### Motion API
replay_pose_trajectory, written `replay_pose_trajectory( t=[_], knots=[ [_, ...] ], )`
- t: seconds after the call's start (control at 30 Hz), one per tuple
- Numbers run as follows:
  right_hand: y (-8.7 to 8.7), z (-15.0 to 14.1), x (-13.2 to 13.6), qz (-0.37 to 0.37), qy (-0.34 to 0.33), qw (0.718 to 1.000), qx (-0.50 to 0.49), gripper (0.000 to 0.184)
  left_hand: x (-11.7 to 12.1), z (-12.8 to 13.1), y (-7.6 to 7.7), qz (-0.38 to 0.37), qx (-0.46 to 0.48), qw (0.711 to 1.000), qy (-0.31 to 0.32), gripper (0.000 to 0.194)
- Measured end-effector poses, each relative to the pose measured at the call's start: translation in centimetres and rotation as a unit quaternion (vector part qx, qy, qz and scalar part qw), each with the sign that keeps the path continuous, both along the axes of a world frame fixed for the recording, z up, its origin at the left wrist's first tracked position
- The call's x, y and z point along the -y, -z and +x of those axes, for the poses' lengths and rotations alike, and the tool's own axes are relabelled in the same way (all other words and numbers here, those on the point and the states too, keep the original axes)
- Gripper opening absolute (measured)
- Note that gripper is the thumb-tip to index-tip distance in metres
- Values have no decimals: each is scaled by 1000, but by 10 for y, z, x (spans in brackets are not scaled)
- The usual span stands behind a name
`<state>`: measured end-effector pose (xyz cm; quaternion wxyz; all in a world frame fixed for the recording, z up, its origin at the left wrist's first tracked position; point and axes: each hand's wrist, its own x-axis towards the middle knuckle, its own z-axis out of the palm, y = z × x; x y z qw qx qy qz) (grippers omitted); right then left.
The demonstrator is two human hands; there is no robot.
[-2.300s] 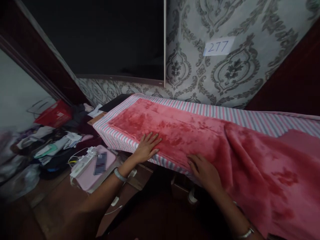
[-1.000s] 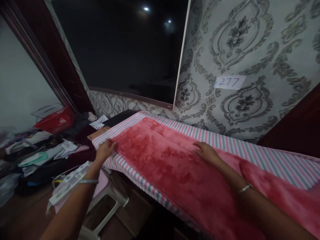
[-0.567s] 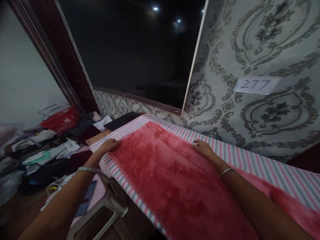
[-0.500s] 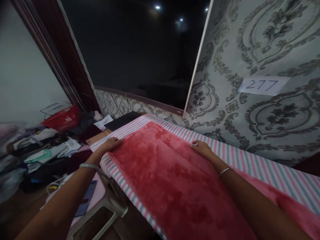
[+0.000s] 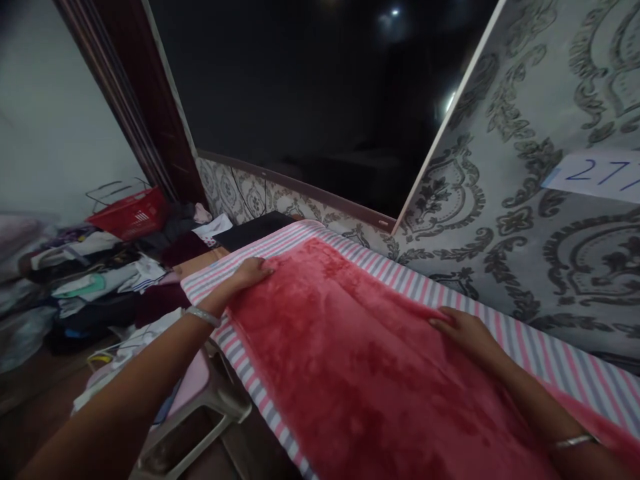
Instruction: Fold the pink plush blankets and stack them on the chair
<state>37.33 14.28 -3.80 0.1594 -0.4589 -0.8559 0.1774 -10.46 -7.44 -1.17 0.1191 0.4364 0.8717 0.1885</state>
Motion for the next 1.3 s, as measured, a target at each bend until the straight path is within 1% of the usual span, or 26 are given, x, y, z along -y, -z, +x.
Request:
replay_pose_trajectory(
  t=[0.03, 0.1, 0.2, 0.27, 0.3, 0.33, 0.37, 0.4, 0.47, 0.57, 0.63, 0.67, 0.73, 0.8, 0.9, 0.97, 1.0, 1.07, 1.13, 1.17, 1.2, 1.27, 1.3],
  knots=[
    [-10, -7, 2, 26, 8, 999, -23, 49, 0, 1, -6, 4, -17, 1000, -2, 29],
    [-39, -25, 4, 62, 5, 997, -51, 41, 2, 0, -24, 20, -56, 998, -6, 30],
    [-88, -51, 0, 113, 4, 992, -61, 33, 13, -15, -62, 51, -138, 989, -27, 32],
    [-111, -67, -7, 148, 23, 987, -62, 31, 19, -32, -86, 73, -185, 978, -63, 34],
    [-117, -75, -11, 156, 35, 985, -60, 29, 20, -41, -95, 79, -202, 973, -82, 35],
    [-118, -83, -15, 155, 43, 986, -53, 28, 20, -49, -101, 78, -214, 968, -100, 36],
    [-114, -93, -19, 148, 50, 987, -42, 25, 18, -56, -103, 71, -219, 966, -114, 37],
    [-106, -102, -23, 135, 58, 989, -25, 23, 15, -62, -102, 59, -214, 968, -121, 38],
    [-80, -120, -29, 103, 69, 992, 18, 22, 5, -68, -91, 31, -181, 976, -119, 39],
    [-30, -138, -35, 59, 71, 993, 77, 20, -11, -66, -61, 1, -115, 987, -108, 39],
    [-3, -139, -41, 37, 59, 993, 98, 21, -16, -65, -42, -12, -76, 992, -104, 38],
    [7, -137, -44, 33, 52, 993, 103, 23, -16, -65, -34, -17, -58, 993, -101, 38],
    [18, -131, -52, 31, 36, 993, 110, 27, -10, -69, -23, -20, -23, 995, -100, 41],
    [18, -126, -61, 23, 17, 992, 119, 31, -2, -76, -21, -20, 11, 995, -99, 46],
    [7, -134, -67, 3, -7, 991, 131, 33, 4, -77, -26, -19, 34, 994, -99, 46],
    [-5, -154, -63, 9, -19, 992, 126, 38, 1, -66, -27, -6, 2, 993, -114, 47],
    [-11, -168, -58, 17, -25, 992, 120, 43, -2, -58, -25, 11, -40, 992, -122, 49],
    [-21, -201, -47, 37, -39, 993, 101, 51, -8, -39, -14, 53, -158, 979, -116, 57],
    [-27, -235, -37, 48, -57, 994, 83, 55, -10, -23, 5, 59, -250, 964, -71, 63],
    [-29, -251, -33, 51, -66, 994, 75, 55, -9, -17, 15, 40, -265, 962, -47, 65],
    [-30, -266, -32, 53, -74, 993, 69, 55, -8, -13, 24, 13, -258, 966, -26, 67],
    [-30, -293, -32, 54, -82, 993, 60, 55, -5, -11, 39, -29, -233, 972, -9, 67],
    [-29, -305, -34, 53, -83, 994, 55, 55, -3, -12, 43, -36, -227, 973, -9, 67]
  ],
)
